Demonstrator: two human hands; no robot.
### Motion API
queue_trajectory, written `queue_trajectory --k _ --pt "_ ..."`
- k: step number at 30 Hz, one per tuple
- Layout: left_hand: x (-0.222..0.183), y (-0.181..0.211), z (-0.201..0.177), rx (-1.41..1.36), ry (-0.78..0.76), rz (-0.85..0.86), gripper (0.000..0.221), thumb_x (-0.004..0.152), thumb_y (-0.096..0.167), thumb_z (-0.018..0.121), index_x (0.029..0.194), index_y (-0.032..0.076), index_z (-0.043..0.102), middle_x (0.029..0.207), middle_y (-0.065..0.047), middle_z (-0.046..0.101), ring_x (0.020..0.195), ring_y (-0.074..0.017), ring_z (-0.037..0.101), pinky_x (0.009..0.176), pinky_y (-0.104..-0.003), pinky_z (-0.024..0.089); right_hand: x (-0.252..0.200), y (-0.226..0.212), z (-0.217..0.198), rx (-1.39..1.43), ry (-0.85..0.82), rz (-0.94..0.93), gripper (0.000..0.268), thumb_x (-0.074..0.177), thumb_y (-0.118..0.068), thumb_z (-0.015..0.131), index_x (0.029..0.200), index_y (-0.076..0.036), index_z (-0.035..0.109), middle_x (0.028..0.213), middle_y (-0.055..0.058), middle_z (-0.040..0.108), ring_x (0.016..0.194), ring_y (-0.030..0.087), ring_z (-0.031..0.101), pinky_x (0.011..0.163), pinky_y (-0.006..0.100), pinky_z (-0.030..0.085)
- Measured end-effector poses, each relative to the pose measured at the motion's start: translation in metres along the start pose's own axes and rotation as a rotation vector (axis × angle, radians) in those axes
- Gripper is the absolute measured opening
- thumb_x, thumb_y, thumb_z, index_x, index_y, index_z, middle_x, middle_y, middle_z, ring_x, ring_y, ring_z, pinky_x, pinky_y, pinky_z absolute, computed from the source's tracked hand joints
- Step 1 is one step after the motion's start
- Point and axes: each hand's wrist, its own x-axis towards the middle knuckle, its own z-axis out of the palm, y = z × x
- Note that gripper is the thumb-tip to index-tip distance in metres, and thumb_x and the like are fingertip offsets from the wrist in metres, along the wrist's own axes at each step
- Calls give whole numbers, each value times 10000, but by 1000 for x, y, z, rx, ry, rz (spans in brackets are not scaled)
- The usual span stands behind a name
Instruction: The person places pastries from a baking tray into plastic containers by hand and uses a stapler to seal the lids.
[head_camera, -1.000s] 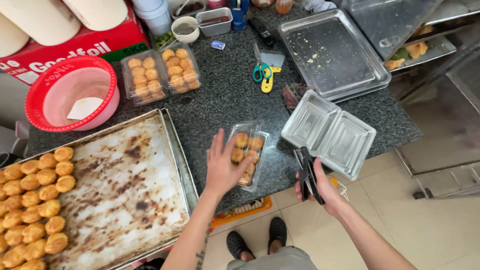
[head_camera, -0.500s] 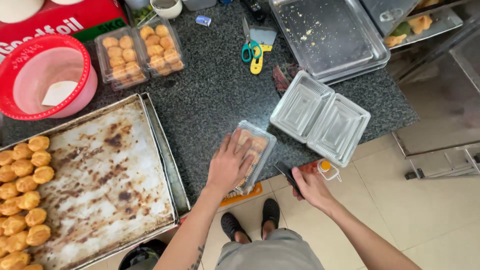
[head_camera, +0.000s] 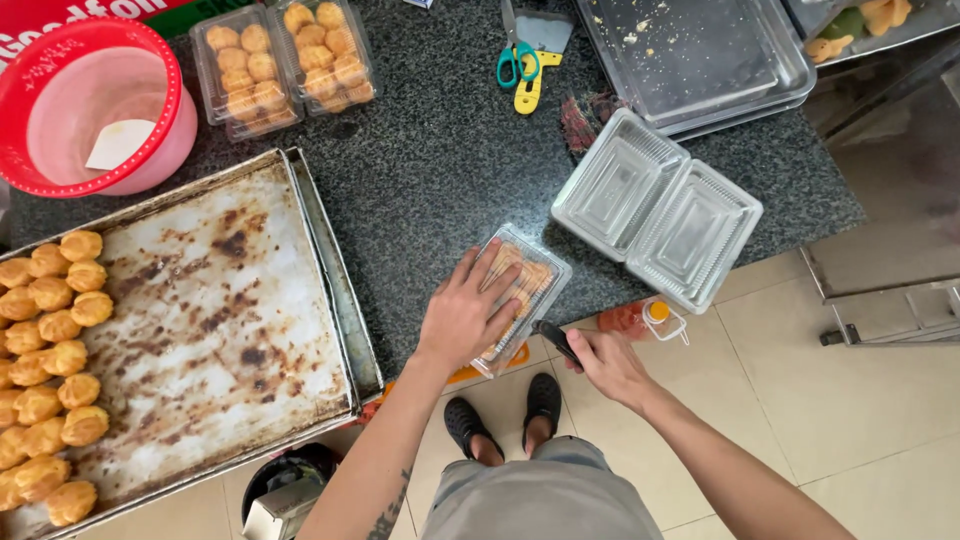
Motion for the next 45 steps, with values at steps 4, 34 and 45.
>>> queue_trajectory --k 4,34,45 --pt "-1 1 -1 -3 30 12 456 954 397 647 1353 177 668 1571 -142 454 1363 -411 505 973 -495 543 -1 -7 3 -30 21 14 761 965 -633 372 682 -17 718 586 102 697 597 262 713 649 399 538" --pt "-52 -12 34 -1103 99 -1164 374 942 244 746 1222 43 601 1058 -134 685 807 -198 650 644 -327 573 -7 -14 -13 33 86 192 781 989 -633 301 746 -31 735 638 69 747 581 159 725 610 334 574" --pt "-41 -3 67 -1426 -62 -1188 220 971 246 682 996 29 703 850 -50 718 669 -121 681 565 -296 598 0 -35 9 -24 62 167 786 976 -641 357 673 -25 740 585 81 719 588 202 743 644 374 566"
